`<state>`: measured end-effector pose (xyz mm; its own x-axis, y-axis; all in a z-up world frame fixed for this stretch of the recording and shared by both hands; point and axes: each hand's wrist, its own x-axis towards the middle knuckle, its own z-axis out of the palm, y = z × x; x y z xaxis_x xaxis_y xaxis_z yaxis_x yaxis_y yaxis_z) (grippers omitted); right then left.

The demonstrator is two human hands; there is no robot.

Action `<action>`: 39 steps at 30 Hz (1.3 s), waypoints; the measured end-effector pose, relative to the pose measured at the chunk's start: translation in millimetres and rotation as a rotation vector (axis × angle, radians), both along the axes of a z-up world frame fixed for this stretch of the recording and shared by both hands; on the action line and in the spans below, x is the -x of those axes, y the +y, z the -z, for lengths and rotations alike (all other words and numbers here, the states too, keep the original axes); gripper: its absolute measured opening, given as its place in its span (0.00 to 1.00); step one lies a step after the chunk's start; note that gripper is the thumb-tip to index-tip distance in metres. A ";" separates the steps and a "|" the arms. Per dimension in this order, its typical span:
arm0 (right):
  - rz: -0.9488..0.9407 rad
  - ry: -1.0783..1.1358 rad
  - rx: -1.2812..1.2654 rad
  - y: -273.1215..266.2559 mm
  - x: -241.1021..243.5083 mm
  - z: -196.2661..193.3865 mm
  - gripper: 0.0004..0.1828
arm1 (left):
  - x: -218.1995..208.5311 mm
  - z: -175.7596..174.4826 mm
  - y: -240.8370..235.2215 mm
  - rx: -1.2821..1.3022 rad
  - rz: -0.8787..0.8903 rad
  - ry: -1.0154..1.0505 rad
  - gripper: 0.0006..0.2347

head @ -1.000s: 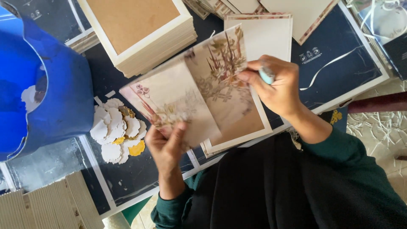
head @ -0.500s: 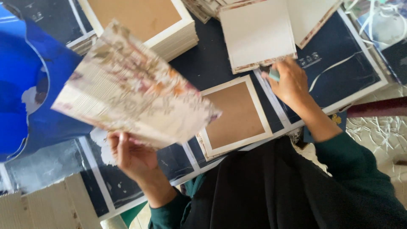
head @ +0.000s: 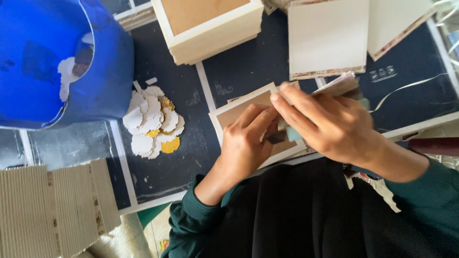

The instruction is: Applying double-sided tape to the edges of printed cards using a handheld applicator and stacking them.

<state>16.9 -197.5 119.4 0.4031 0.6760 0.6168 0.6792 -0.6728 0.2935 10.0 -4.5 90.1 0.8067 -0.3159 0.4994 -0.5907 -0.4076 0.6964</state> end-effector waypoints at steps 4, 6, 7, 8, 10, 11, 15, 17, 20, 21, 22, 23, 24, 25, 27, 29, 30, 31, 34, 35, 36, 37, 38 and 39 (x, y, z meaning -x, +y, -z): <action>-0.009 0.029 -0.139 -13.9 -4.8 4.4 0.03 | 0.2 -22.6 22.9 0.077 -0.007 0.069 0.22; -0.020 0.084 -0.233 -22.9 -0.2 11.8 0.04 | 1.3 -30.0 36.4 0.115 -0.004 0.145 0.31; -0.002 0.116 -0.292 -24.5 2.9 15.8 0.06 | 1.6 -28.1 37.6 0.113 -0.013 0.117 0.32; 0.018 0.147 -0.351 -26.8 6.1 19.6 0.08 | 1.7 -26.1 38.1 0.112 -0.020 0.088 0.34; 0.025 0.161 -0.408 -25.7 9.5 22.2 0.03 | 6.3 7.8 40.0 0.075 -0.151 0.100 0.32; 0.036 0.174 -0.466 -26.3 10.0 22.8 0.01 | 6.7 24.2 39.6 0.038 -0.277 0.114 0.29; 0.074 0.253 -0.598 -31.3 13.5 27.5 0.03 | 14.0 155.9 28.1 -0.128 -0.323 0.266 0.40; 0.060 0.254 -0.707 -29.3 16.7 33.5 0.07 | 21.7 168.2 10.9 -0.291 -0.237 0.268 0.34; 0.025 0.002 -0.636 -44.6 14.3 78.9 0.07 | 0.5 102.4 12.8 0.170 -0.353 -0.034 0.21; 0.029 -0.016 -0.640 -39.3 15.7 70.9 0.07 | 2.1 86.0 13.1 0.170 -0.342 -0.049 0.21; 0.051 -0.001 -0.625 -35.1 22.1 64.0 0.03 | 9.1 71.4 12.1 0.163 -0.380 -0.236 0.18; 0.073 0.015 -0.610 -30.0 28.1 58.4 0.05 | 16.0 58.2 12.0 0.157 -0.416 -0.423 0.15; 0.070 0.028 -0.607 -32.6 28.7 66.1 0.05 | 19.5 55.5 11.5 0.156 -0.424 -0.412 0.15; 0.046 -0.003 -0.610 -34.4 29.8 74.0 0.04 | 23.4 52.8 11.8 0.085 -0.412 -0.578 0.16; 0.008 -0.034 -0.621 -31.5 31.7 75.0 0.09 | 26.4 40.7 10.0 0.002 -0.405 -0.750 0.18; 0.024 0.026 -0.594 -25.1 37.3 61.9 0.04 | 25.6 23.3 2.9 0.035 -0.377 -0.861 0.06; 0.024 0.024 -0.597 -25.3 37.6 64.0 0.04 | 25.5 20.5 1.2 0.033 -0.375 -0.864 0.06; 0.005 0.004 -0.602 -25.9 37.8 66.4 0.06 | 25.3 17.9 -1.0 0.092 -0.377 -0.802 0.08; -0.056 -0.048 -0.642 -32.0 35.5 78.3 0.07 | 31.2 -1.1 -3.4 0.114 -0.259 -0.577 0.09; -0.106 -0.084 -0.678 -33.8 33.5 83.0 0.08 | 33.9 -9.5 -2.5 0.076 -0.147 -0.422 0.10; -0.103 -0.086 -0.677 -32.7 37.2 77.8 0.08 | 32.3 -8.2 -4.7 0.079 -0.143 -0.423 0.10; -0.102 -0.083 -0.616 -31.5 41.0 72.5 0.06 | 30.9 -7.0 -6.8 0.025 -0.101 -0.383 0.11; -0.107 -0.078 -0.556 -29.6 44.3 67.2 0.05 | 30.1 -5.8 -8.3 -0.030 -0.064 -0.344 0.13; -0.109 -0.080 -0.555 -30.5 42.2 68.1 0.05 | 34.0 -7.5 -8.4 -0.029 -0.066 -0.345 0.13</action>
<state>-25.3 -228.0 51.3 0.2869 0.2767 0.9171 0.7435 -0.6680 -0.0310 -24.1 -12.9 97.6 0.6108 -0.2869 0.7379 -0.7612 -0.4691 0.4478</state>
